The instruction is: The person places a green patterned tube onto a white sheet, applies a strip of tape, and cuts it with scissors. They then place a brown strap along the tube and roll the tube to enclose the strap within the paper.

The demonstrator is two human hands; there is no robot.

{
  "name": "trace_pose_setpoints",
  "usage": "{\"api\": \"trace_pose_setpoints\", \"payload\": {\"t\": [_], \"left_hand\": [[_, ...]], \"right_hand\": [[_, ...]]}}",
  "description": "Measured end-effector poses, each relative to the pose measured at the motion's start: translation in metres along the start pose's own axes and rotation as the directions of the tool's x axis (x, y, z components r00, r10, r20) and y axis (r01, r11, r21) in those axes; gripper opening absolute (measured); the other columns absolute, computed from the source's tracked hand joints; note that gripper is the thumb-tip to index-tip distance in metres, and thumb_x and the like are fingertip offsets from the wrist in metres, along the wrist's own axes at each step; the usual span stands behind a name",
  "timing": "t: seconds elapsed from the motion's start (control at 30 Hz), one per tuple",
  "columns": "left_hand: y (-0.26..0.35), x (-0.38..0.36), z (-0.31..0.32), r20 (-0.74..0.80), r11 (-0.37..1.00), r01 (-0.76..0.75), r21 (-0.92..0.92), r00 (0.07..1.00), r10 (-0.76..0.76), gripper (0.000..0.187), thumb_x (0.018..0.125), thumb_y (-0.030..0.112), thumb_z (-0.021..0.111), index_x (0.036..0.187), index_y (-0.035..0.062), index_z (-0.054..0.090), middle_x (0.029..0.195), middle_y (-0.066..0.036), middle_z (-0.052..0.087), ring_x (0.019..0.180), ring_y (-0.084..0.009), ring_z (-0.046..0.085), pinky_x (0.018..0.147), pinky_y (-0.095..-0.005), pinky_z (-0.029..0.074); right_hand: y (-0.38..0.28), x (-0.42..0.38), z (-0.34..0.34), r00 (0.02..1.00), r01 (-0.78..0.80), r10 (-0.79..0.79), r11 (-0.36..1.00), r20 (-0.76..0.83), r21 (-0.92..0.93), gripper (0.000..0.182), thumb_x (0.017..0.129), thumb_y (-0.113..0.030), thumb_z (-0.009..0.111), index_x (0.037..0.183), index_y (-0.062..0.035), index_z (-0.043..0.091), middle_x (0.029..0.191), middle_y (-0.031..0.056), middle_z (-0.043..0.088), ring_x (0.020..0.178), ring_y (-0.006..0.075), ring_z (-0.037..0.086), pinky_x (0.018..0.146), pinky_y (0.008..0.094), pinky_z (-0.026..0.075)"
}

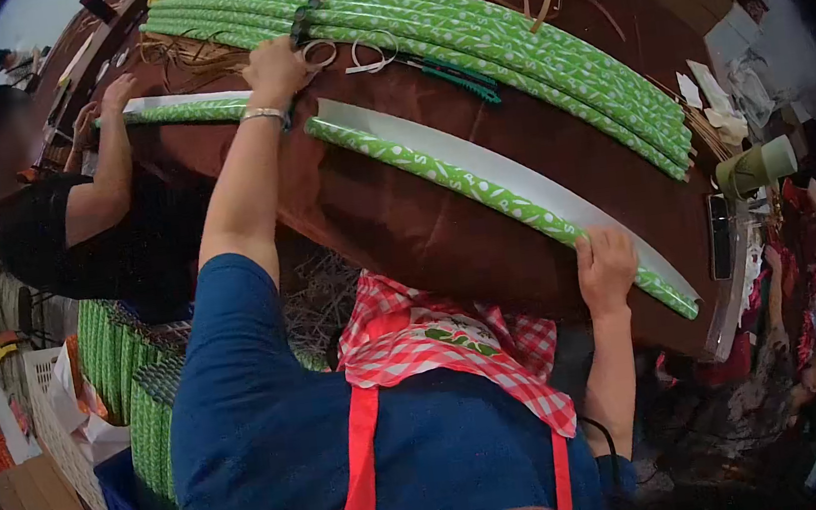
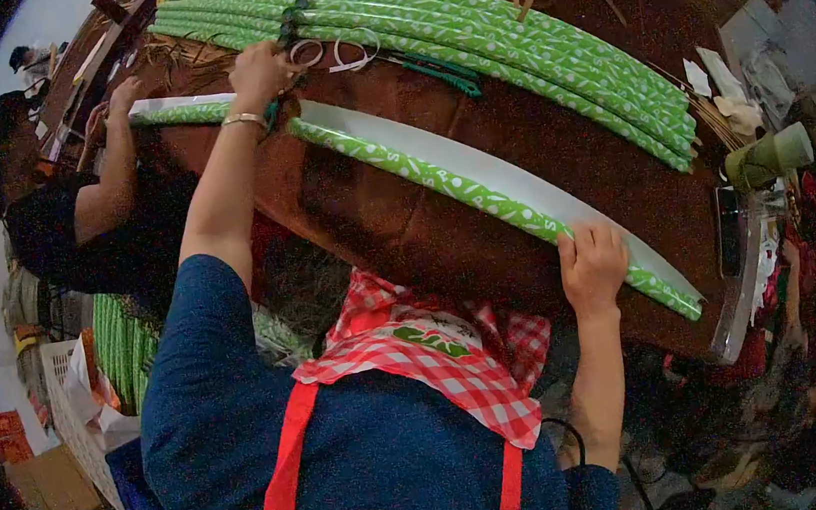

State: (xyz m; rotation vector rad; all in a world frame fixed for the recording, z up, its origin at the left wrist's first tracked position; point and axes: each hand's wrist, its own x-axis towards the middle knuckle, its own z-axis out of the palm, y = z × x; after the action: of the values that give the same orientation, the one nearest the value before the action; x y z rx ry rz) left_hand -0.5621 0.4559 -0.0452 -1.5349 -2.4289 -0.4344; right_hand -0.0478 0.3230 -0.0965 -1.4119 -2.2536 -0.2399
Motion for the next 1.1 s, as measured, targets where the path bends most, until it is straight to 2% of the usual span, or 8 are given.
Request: {"api": "trace_pose_setpoints", "payload": {"t": [0.17,0.33,0.4,0.43,0.53,0.6,0.8,1.1], "left_hand": [[-0.040,0.035,0.025,0.295,0.969,0.199,0.148,0.926,-0.235,0.040,0.086,0.035,0.052,0.113,0.0095,0.067,0.127,-0.017,0.057,0.117,-0.0386,0.054,0.094,-0.0518,0.045],[-0.089,0.058,0.068,0.270,0.980,-0.168,0.108,0.954,0.134,0.040,0.087,0.040,0.055,0.106,0.0078,0.069,0.093,-0.022,0.068,0.088,-0.0414,0.065,0.079,-0.0509,0.051],[-0.053,0.039,0.020,0.333,0.931,0.183,-0.317,0.940,-0.072,0.038,0.086,0.033,0.060,0.107,0.0022,0.067,0.100,-0.023,0.066,0.095,-0.0387,0.063,0.081,-0.0480,0.050],[-0.122,0.089,0.094,-0.034,0.899,-0.393,0.194,0.913,0.407,0.035,0.087,0.029,0.061,0.107,0.0004,0.067,0.101,-0.022,0.067,0.093,-0.0333,0.064,0.078,-0.0455,0.051],[0.008,0.029,0.006,0.131,0.837,-0.121,-0.534,0.966,0.223,0.031,0.093,0.030,0.060,0.107,0.0036,0.066,0.094,-0.011,0.068,0.082,-0.0202,0.063,0.070,-0.0332,0.051],[0.073,-0.019,-0.017,0.245,0.420,-0.030,-0.907,0.772,0.586,0.024,0.094,0.019,0.059,0.111,0.0017,0.062,0.098,-0.005,0.065,0.088,-0.0107,0.059,0.079,-0.0261,0.047],[0.283,-0.182,-0.041,0.158,0.107,0.276,-0.955,0.168,0.973,0.022,0.094,0.020,0.058,0.104,0.0005,0.063,0.092,-0.001,0.063,0.087,-0.0056,0.055,0.075,-0.0216,0.044],[0.406,-0.221,-0.026,0.327,0.426,0.250,-0.870,-0.356,0.876,0.022,0.093,0.030,0.061,0.093,0.0071,0.061,0.074,0.006,0.053,0.067,-0.0045,0.048,0.059,-0.0205,0.040]], "right_hand": [[0.000,0.000,0.000,1.000,0.010,-0.010,1.000,0.015,0.007,0.023,0.089,-0.032,0.057,0.092,-0.0090,0.060,0.087,0.0089,0.054,0.082,0.0318,0.052,0.070,0.0447,0.041],[-0.001,-0.003,0.004,0.998,-0.051,0.053,0.996,-0.032,0.073,0.022,0.082,-0.030,0.066,0.088,-0.0091,0.062,0.084,0.0097,0.055,0.082,0.0317,0.054,0.070,0.0456,0.042],[-0.003,-0.001,0.000,0.998,-0.028,0.031,0.998,-0.059,0.054,0.023,0.081,-0.032,0.066,0.084,-0.0093,0.062,0.084,0.0098,0.056,0.081,0.0315,0.055,0.070,0.0454,0.043],[-0.003,0.000,0.000,0.997,-0.046,0.049,0.998,-0.052,0.043,0.023,0.081,-0.032,0.067,0.083,-0.0096,0.062,0.083,0.0096,0.056,0.081,0.0311,0.055,0.070,0.0454,0.044],[-0.003,-0.005,0.002,0.994,-0.068,0.074,0.994,-0.075,0.086,0.023,0.081,-0.033,0.067,0.081,-0.0110,0.062,0.081,0.0083,0.056,0.081,0.0295,0.056,0.069,0.0449,0.044],[-0.001,-0.006,0.005,0.992,-0.056,0.066,0.994,-0.111,0.092,0.023,0.080,-0.034,0.067,0.081,-0.0119,0.063,0.080,0.0074,0.057,0.081,0.0281,0.056,0.069,0.0431,0.044],[-0.006,-0.004,0.005,0.993,-0.119,0.120,0.991,-0.012,0.062,0.023,0.082,-0.035,0.064,0.083,-0.0118,0.064,0.086,0.0063,0.061,0.087,0.0265,0.057,0.075,0.0426,0.043],[-0.010,-0.014,0.012,0.987,-0.153,0.156,0.986,-0.048,0.061,0.029,0.082,-0.035,0.060,0.087,-0.0064,0.065,0.093,0.0117,0.063,0.100,0.0335,0.053,0.089,0.0524,0.038]]}}
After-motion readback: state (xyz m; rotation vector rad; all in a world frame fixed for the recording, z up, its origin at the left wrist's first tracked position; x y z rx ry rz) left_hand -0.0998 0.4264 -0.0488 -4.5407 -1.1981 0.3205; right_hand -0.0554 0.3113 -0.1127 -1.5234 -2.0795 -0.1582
